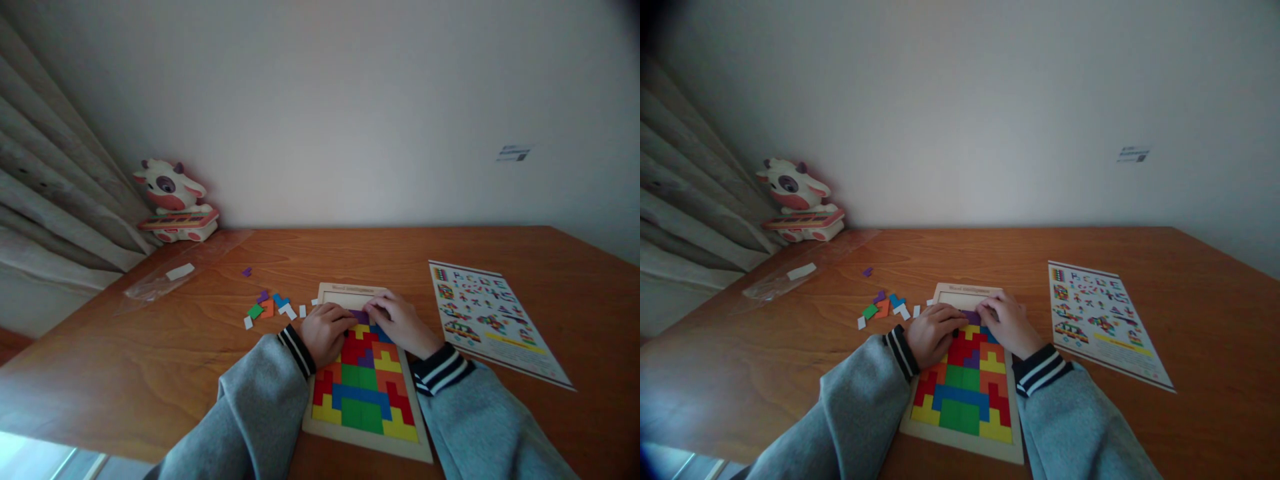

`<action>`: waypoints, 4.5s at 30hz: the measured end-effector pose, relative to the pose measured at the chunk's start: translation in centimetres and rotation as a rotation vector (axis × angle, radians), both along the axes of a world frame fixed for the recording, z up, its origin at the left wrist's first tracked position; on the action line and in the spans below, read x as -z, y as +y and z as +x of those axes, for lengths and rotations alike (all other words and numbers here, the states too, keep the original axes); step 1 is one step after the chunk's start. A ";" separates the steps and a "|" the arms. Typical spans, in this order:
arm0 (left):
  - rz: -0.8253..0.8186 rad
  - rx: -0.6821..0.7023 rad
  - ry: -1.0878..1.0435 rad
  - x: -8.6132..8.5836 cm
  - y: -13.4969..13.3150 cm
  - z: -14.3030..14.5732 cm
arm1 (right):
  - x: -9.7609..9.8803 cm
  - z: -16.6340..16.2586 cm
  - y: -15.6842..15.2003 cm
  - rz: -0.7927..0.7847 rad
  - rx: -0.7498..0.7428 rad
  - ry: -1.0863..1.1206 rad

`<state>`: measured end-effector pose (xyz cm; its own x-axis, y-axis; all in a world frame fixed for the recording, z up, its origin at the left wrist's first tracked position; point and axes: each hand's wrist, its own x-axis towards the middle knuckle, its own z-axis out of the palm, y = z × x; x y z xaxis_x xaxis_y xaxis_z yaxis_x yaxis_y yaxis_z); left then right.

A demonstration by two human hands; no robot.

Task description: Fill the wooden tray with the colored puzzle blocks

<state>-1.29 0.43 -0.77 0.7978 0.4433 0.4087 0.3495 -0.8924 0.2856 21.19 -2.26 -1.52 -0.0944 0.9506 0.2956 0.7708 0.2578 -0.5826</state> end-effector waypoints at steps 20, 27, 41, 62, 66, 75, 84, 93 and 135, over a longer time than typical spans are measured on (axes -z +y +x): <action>0.012 0.048 0.015 0.2 -0.1 0.0 | 0.7 1.4 0.3 -0.041 -0.052 0.041; 0.029 0.050 0.033 -0.1 -0.2 0.1 | 0.6 1.6 0.4 -0.012 -0.045 0.112; 0.099 0.081 0.041 0.7 0.0 0.1 | 1.3 1.8 0.6 -0.009 -0.063 0.062; 0.148 -0.142 0.004 -0.8 6.8 -13.3 | 0.2 1.2 0.1 -0.050 -0.037 0.124; 0.129 -0.235 0.073 0.1 7.2 -15.0 | 0.2 1.2 0.1 -0.046 -0.030 0.145; 0.182 -0.329 0.069 0.9 8.1 -13.6 | 0.1 0.9 0.0 -0.059 0.086 0.299; 0.103 -0.383 0.036 1.4 8.1 -13.7 | 0.1 1.0 0.1 -0.074 0.057 0.218; 0.189 -0.377 0.075 0.9 7.7 -13.4 | -0.4 0.9 -0.1 -0.095 0.007 0.176; 0.190 -0.396 0.105 1.6 8.0 -13.4 | -0.1 1.8 0.2 -0.184 -0.068 0.228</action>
<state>-14.70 8.45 -2.42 0.6231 0.6479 0.4382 0.6930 -0.7171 0.0748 22.95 -2.02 -1.43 -0.1107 0.9840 0.1398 0.5995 0.1783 -0.7803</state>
